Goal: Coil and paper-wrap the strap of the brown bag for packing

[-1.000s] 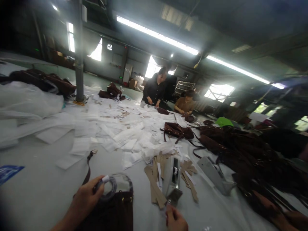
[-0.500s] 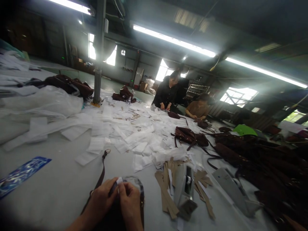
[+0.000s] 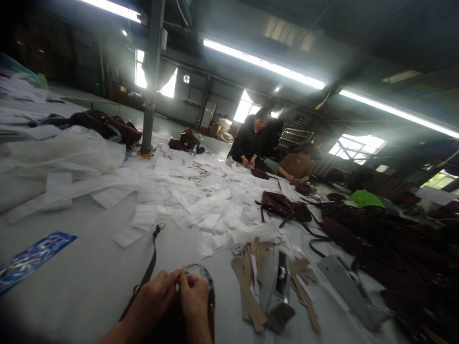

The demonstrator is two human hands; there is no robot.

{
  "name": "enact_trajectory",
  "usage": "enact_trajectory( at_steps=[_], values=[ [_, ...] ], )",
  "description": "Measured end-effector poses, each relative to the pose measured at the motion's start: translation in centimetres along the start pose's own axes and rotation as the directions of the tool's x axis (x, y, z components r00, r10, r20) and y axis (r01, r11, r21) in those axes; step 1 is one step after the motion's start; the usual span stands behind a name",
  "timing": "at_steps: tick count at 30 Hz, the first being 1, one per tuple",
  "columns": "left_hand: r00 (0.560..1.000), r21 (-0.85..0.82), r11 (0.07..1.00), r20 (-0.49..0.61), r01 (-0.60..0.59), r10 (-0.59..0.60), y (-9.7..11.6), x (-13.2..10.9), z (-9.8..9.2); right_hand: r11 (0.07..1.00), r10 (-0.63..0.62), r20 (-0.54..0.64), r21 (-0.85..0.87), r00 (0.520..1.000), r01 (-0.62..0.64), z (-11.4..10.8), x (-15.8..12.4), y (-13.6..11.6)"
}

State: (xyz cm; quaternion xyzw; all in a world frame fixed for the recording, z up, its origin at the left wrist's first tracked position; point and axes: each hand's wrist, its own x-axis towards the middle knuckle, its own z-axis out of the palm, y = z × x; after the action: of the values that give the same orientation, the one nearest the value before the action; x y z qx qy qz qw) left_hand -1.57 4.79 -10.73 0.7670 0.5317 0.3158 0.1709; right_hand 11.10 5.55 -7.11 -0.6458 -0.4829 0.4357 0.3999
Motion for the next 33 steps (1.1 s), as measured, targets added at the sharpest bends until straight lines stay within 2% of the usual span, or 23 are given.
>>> enact_trajectory(
  at_steps=[6, 12, 15, 18, 22, 26, 30, 33],
  values=[
    [0.995, -0.187, 0.979, -0.035, 0.08, -0.088, -0.2, 0.4, 0.0, 0.99, 0.027, -0.006, 0.141, 1.0, -0.026, 0.0, -0.7, 0.3],
    [0.986, -0.282, 0.949, -0.045, 0.139, -0.158, 0.1, 0.6, -0.4, 0.987, 0.075, -0.158, 0.154, 0.985, -0.05, 0.4, -1.3, 0.8],
    [0.985, -0.312, 0.939, -0.05, 0.143, -0.167, 0.2, 0.7, -0.6, 0.999, 0.044, -0.204, 0.036, 0.978, -0.037, 0.1, -1.3, 0.5],
    [0.987, -0.328, 0.936, -0.05, 0.128, -0.153, 0.1, 0.8, -0.7, 0.991, -0.041, -0.141, -0.132, 0.989, 0.023, -0.2, -1.3, -0.3],
    [0.987, -0.322, 0.937, -0.035, 0.137, -0.156, 0.0, 0.7, -0.9, 0.944, -0.092, -0.102, -0.325, 0.99, 0.054, -0.6, -1.3, -1.1],
    [0.987, -0.307, 0.94, -0.013, 0.148, -0.159, 0.2, 0.6, -1.1, 0.819, -0.196, -0.038, -0.556, 0.98, 0.142, -0.8, -1.4, -1.7],
    [0.99, -0.3, 0.944, -0.006, 0.133, -0.142, 0.3, 0.7, -1.2, 0.57, -0.236, 0.029, -0.806, 0.971, 0.163, -0.6, -1.4, -2.2],
    [0.993, -0.311, 0.944, 0.003, 0.111, -0.116, 0.4, 0.7, -1.2, 0.426, -0.325, 0.065, -0.88, 0.943, 0.208, -0.2, -0.9, -2.1]
  ],
)
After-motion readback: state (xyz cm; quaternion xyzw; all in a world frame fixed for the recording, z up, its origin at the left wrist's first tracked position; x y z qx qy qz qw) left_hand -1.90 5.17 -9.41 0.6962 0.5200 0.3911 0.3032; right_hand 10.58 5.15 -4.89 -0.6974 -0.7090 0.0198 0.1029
